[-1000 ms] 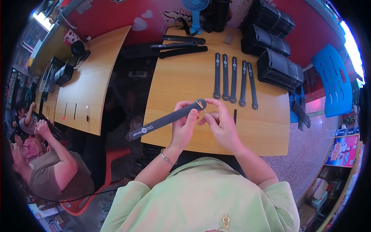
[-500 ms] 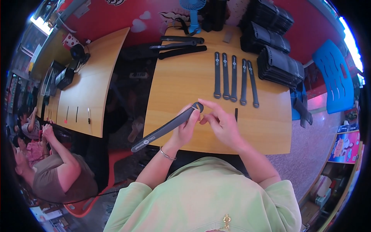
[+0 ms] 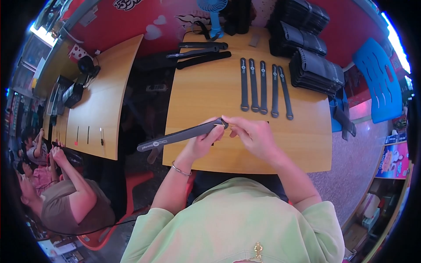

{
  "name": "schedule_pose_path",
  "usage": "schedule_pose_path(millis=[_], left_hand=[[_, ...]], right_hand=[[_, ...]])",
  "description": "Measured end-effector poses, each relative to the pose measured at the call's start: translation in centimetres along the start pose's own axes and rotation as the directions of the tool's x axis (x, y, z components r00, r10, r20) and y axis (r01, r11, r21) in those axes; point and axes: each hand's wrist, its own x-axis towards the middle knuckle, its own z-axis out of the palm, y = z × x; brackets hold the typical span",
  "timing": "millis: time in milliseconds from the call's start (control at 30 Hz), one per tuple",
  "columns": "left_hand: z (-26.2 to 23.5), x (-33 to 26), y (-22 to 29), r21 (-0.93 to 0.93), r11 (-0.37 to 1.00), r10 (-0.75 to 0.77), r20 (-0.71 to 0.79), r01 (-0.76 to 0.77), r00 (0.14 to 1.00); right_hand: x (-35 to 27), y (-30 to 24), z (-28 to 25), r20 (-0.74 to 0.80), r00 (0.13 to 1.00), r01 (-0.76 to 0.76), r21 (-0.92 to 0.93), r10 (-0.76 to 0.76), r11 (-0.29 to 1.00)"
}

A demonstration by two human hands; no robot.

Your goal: Assembling silicone straps by inserting small metal pins using a needle-like tool.

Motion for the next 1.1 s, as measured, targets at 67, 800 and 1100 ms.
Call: schedule_pose_path(millis=[67,800,1100], left_hand=[[-0.2,0.1,0.3,0.04,0.999,-0.027,0.021,0.026,0.999],[2.5,-0.4,-1.2,0.142,0.99,0.039,-0.305,0.005,0.952],[2.3,-0.5,-0.6,0.48,0.873,0.222,-0.224,-0.091,0.949]], right_hand=[[0.2,-0.3,-0.3,0.022,0.999,-0.045,0.025,0.045,0.999],[-1.2,-0.5,1.6,-0.101,0.989,-0.115,-0.051,0.109,0.992],[-1.0,-1.3,0.6,-0.061,0.987,-0.149,-0.012,0.148,0.989]])
